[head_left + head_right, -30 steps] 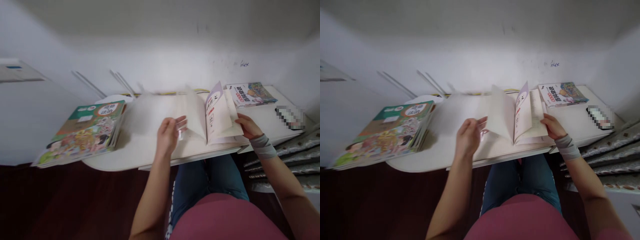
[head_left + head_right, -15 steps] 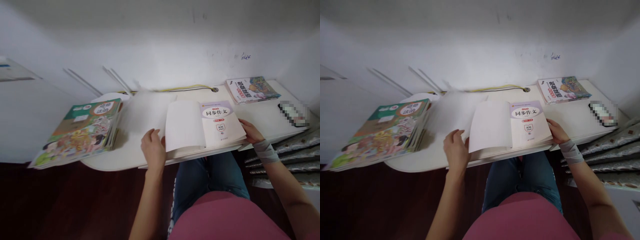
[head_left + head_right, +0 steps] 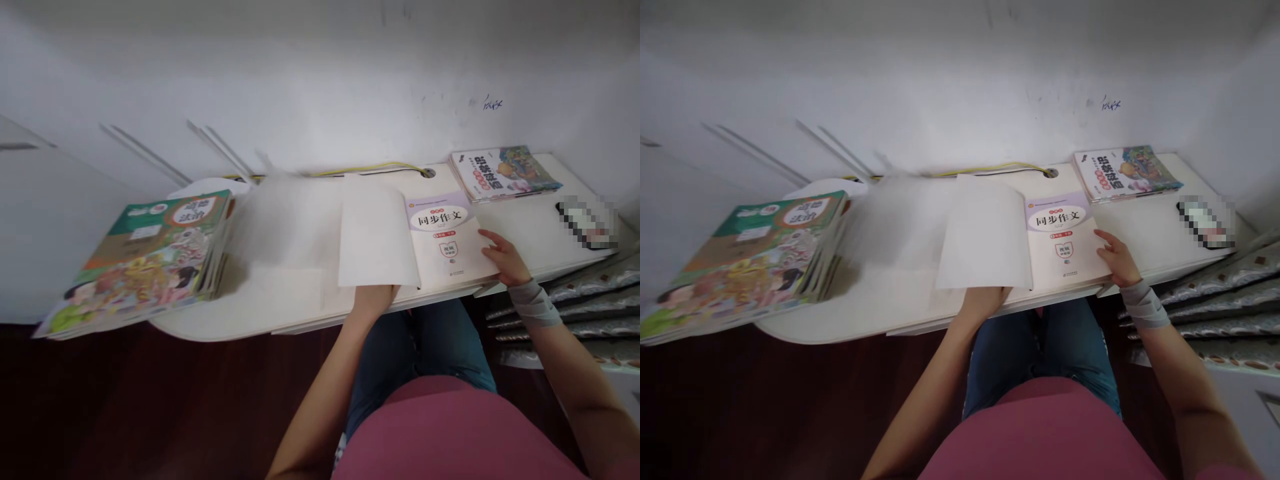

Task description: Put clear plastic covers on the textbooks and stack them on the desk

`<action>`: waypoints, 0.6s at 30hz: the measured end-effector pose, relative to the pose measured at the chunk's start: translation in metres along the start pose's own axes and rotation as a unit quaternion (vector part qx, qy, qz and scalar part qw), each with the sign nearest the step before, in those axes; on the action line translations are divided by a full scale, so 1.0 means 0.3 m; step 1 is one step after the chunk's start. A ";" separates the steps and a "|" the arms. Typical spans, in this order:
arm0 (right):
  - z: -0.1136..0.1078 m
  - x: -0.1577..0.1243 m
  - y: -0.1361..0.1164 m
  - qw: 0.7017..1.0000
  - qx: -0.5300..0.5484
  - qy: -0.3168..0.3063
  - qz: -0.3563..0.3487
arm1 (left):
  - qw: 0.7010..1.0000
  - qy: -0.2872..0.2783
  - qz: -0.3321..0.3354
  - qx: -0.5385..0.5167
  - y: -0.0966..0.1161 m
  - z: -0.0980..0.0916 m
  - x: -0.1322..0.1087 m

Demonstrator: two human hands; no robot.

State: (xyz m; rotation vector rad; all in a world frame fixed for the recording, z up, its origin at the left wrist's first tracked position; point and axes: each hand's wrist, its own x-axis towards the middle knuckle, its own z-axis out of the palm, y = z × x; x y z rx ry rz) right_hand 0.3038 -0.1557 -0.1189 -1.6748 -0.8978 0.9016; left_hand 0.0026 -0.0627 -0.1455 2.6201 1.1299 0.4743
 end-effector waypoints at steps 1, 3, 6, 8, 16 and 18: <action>-0.007 0.000 0.002 1.000 -0.007 0.006 0.001 | 1.000 -0.003 -0.001 0.011 0.002 0.000 -0.003; -0.017 -0.002 0.004 1.000 -0.020 0.015 -0.003 | 1.000 -0.004 -0.005 0.024 0.003 -0.001 -0.009; -0.024 -0.004 -0.001 0.998 -0.055 0.032 -0.020 | 0.999 0.000 -0.012 0.029 0.003 -0.003 -0.015; -0.031 -0.002 -0.012 0.992 -0.117 0.033 -0.043 | 1.000 0.002 -0.010 0.028 0.005 -0.003 -0.016; -0.089 0.012 -0.096 0.869 -0.486 -0.047 -0.074 | 0.999 -0.024 -0.016 0.016 0.023 -0.006 -0.017; -0.063 -0.003 -0.132 0.809 -0.579 -0.019 -0.103 | 0.999 -0.028 -0.019 0.012 0.026 -0.005 -0.017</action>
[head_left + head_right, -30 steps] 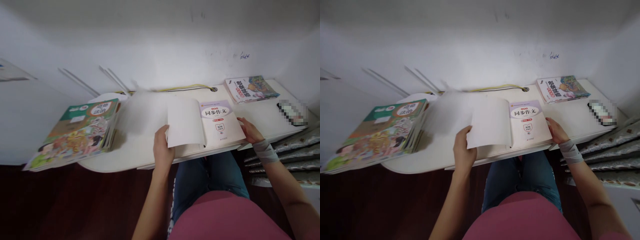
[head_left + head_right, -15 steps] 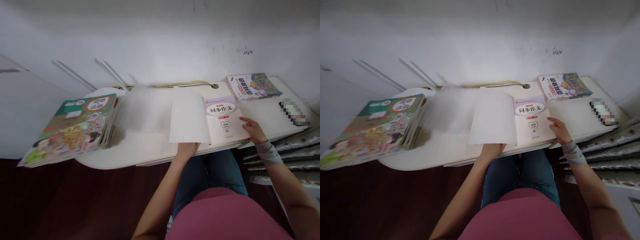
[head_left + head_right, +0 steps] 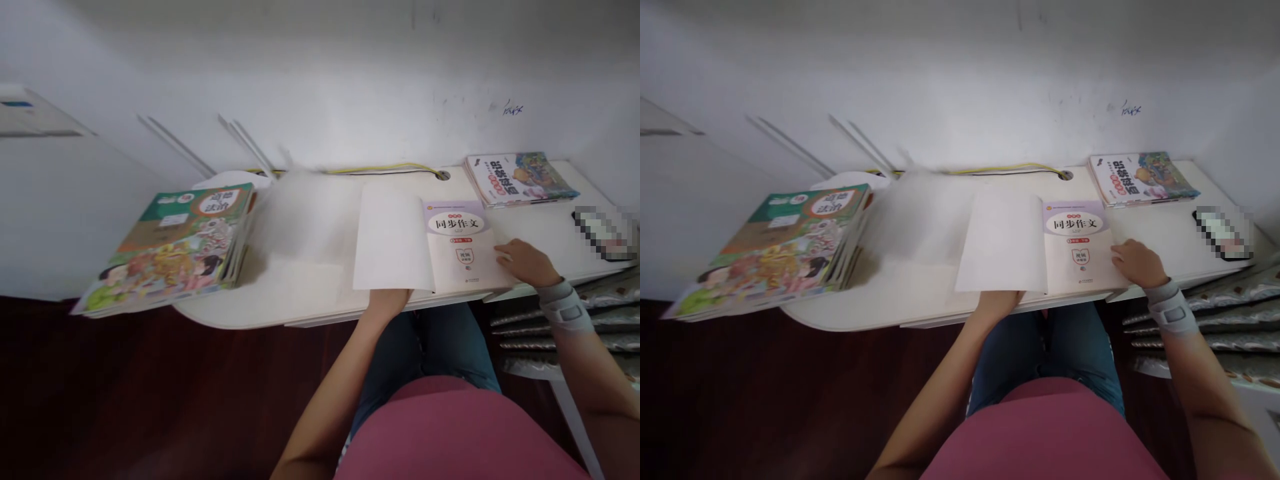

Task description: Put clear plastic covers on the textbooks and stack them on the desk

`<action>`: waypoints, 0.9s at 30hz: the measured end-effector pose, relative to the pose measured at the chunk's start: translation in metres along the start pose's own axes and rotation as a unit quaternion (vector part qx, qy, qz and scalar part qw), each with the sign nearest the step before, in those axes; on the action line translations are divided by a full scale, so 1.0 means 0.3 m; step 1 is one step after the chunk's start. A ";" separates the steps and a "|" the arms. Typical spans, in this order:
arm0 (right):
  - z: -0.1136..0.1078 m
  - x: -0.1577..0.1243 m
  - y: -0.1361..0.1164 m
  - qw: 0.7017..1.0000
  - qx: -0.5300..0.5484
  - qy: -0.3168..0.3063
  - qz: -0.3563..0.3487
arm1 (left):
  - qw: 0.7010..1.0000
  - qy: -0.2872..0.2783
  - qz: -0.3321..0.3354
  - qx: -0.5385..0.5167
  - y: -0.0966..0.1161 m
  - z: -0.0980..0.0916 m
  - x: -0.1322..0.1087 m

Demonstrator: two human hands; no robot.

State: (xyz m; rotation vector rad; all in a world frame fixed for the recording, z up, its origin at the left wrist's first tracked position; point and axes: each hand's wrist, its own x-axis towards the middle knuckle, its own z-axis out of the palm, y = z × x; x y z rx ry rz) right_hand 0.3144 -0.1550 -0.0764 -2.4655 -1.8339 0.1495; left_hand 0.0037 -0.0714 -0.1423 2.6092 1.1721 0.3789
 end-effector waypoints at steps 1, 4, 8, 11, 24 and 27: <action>-0.013 -0.002 -0.037 0.998 -0.048 0.034 -0.012 | 1.000 0.003 0.001 -0.003 0.002 0.001 0.001; -0.050 0.011 -0.228 0.982 -0.084 0.115 -0.128 | 0.999 0.034 0.016 -0.017 0.008 0.002 0.006; -0.097 0.101 -0.587 0.921 0.002 0.115 -0.372 | 0.995 0.096 0.021 -0.022 0.021 0.004 0.016; -0.126 0.188 -0.793 0.893 0.013 0.077 -0.443 | 0.996 0.088 0.027 0.002 0.017 0.000 0.011; 0.062 0.201 -0.597 0.933 -0.103 0.073 -0.336 | 0.993 -0.023 -0.009 0.114 -0.160 -0.145 -0.032; 0.103 0.207 -0.610 0.937 -0.104 0.093 -0.320 | 0.994 -0.016 -0.029 0.103 -0.149 -0.131 -0.039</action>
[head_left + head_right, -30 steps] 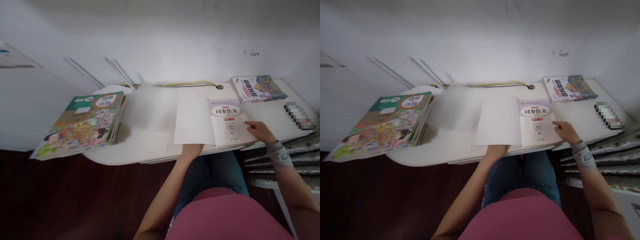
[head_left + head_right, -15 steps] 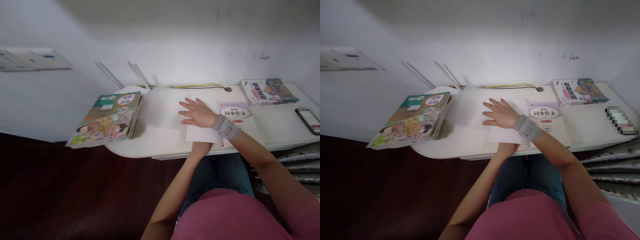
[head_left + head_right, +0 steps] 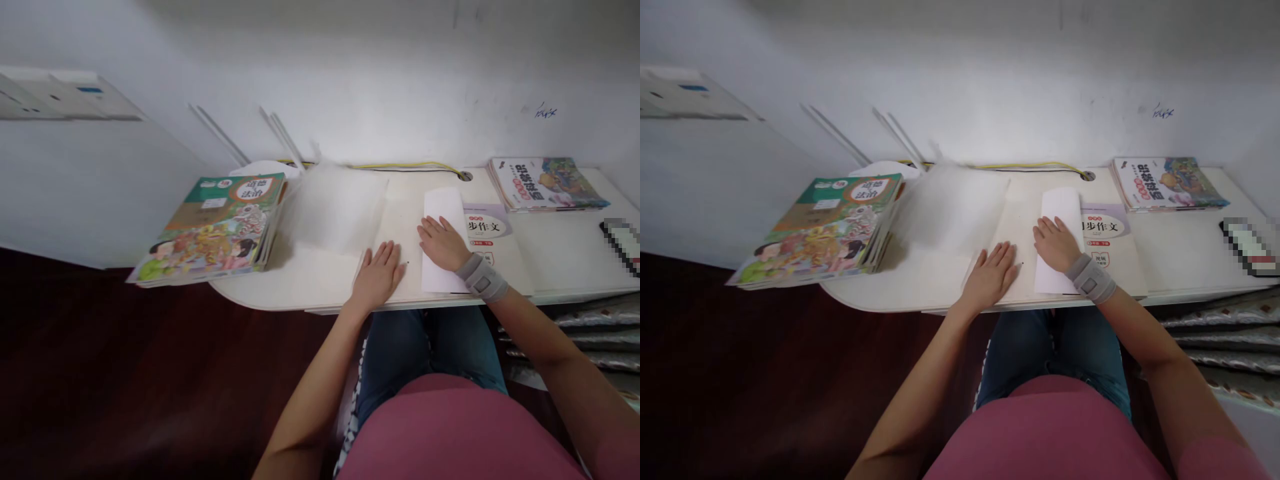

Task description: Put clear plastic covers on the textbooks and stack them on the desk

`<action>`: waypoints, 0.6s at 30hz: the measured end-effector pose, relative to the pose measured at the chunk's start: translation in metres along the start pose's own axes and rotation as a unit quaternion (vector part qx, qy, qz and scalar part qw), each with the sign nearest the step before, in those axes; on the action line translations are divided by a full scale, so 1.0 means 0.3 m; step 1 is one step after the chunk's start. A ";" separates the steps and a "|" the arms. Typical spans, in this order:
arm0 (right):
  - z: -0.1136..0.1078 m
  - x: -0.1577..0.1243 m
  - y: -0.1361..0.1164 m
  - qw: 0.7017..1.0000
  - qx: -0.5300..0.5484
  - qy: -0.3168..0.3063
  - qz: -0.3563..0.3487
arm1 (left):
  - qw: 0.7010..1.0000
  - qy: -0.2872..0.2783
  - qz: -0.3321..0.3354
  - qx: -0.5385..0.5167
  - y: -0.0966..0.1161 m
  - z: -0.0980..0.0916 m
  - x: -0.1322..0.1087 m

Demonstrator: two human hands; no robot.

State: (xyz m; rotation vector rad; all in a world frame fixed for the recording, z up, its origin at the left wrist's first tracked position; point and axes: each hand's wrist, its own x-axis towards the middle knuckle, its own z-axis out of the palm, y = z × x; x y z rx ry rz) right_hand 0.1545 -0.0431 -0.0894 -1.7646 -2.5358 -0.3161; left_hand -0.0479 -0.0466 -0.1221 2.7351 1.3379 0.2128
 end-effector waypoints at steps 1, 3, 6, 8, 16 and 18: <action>0.008 0.011 -0.012 1.000 -0.002 0.006 0.002 | 1.000 0.003 -0.005 -0.002 0.005 0.004 -0.003; 0.021 0.040 -0.042 1.000 -0.004 0.014 0.003 | 1.000 0.011 -0.012 -0.003 0.012 0.009 -0.010; 0.036 0.078 -0.094 1.000 -0.001 0.015 0.011 | 1.000 0.022 -0.018 -0.008 0.016 0.011 -0.017; 0.039 0.090 -0.126 1.000 0.008 0.012 0.018 | 1.000 0.021 -0.017 -0.010 0.015 0.011 -0.018; -0.053 0.108 -0.052 0.996 0.072 0.025 0.051 | 1.000 0.007 -0.013 -0.003 0.013 0.005 -0.021; -0.059 0.128 0.036 0.990 0.082 0.030 0.114 | 1.000 0.010 -0.011 -0.002 0.013 0.005 -0.024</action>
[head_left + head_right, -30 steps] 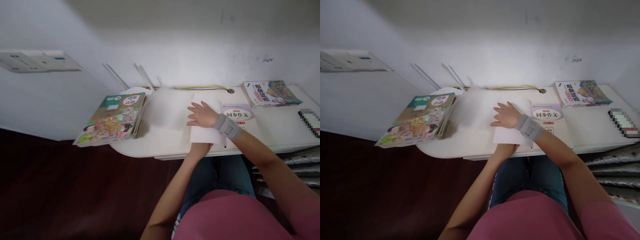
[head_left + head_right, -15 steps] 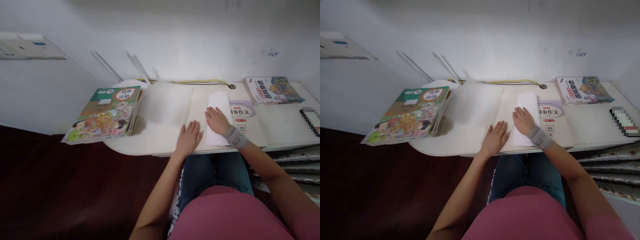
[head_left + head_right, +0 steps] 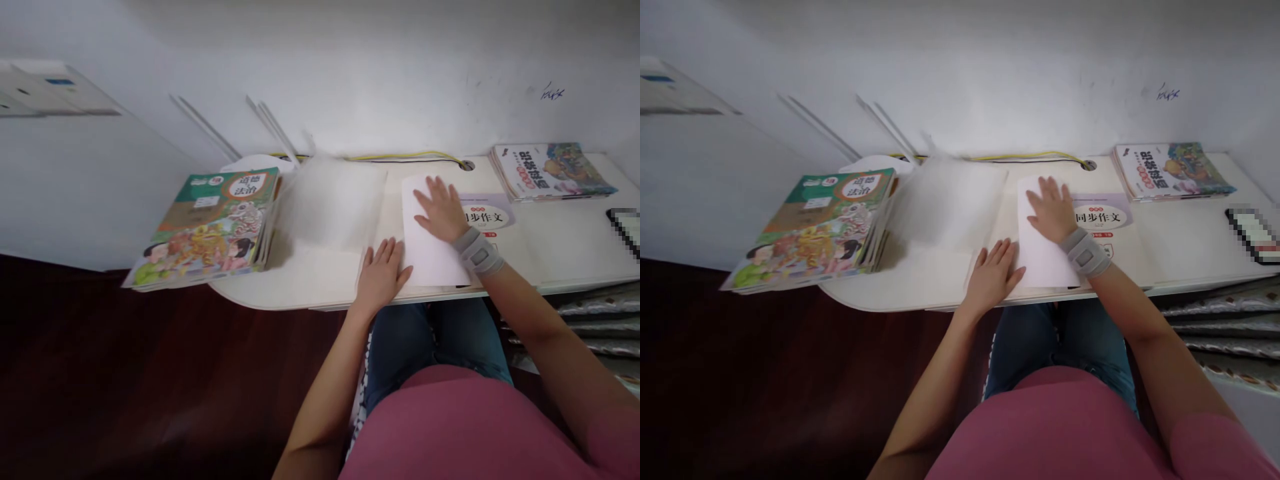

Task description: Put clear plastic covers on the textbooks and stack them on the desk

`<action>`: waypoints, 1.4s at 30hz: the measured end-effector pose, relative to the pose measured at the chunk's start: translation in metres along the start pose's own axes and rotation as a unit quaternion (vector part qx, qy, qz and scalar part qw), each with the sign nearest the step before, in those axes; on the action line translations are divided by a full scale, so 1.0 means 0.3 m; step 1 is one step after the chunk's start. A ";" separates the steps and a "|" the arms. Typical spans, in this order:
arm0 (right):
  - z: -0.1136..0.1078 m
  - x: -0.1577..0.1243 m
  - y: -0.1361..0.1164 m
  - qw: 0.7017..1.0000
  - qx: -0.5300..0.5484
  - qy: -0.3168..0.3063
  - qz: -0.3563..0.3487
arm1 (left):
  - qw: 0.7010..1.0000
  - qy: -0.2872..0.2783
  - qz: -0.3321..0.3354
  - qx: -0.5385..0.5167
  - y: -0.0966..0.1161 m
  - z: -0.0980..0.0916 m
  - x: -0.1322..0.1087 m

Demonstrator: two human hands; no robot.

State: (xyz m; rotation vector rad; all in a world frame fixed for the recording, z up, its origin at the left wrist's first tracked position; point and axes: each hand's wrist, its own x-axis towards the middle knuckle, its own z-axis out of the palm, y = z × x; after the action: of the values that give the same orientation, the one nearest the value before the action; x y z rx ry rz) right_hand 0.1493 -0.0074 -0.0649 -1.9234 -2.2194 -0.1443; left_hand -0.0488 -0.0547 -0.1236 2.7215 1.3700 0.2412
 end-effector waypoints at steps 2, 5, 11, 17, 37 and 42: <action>0.006 0.041 0.082 0.998 0.019 -0.017 0.051 | 1.000 0.004 0.001 0.002 -0.001 0.001 -0.002; 0.050 0.082 0.168 0.993 0.051 -0.060 0.093 | 1.000 0.011 -0.001 0.000 -0.001 0.006 -0.003; 0.140 0.087 0.192 0.993 0.073 0.009 0.096 | 1.000 0.014 -0.008 -0.013 0.005 0.005 -0.003; 0.132 0.083 0.152 0.994 0.050 0.005 0.095 | 1.000 0.011 -0.020 -0.007 0.012 -0.003 -0.005; 0.112 0.068 0.122 0.995 0.047 -0.039 0.083 | 1.000 0.008 -0.012 -0.008 0.008 -0.001 -0.006; 0.135 0.076 0.150 0.996 0.043 -0.031 0.072 | 1.000 0.006 -0.018 -0.008 0.008 -0.003 -0.005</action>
State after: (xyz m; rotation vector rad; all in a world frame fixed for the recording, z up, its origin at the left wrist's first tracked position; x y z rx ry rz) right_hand 0.1871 0.0295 -0.1020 -2.0569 -2.0782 0.0322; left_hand -0.0478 -0.0573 -0.1224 2.6847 1.4121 0.2663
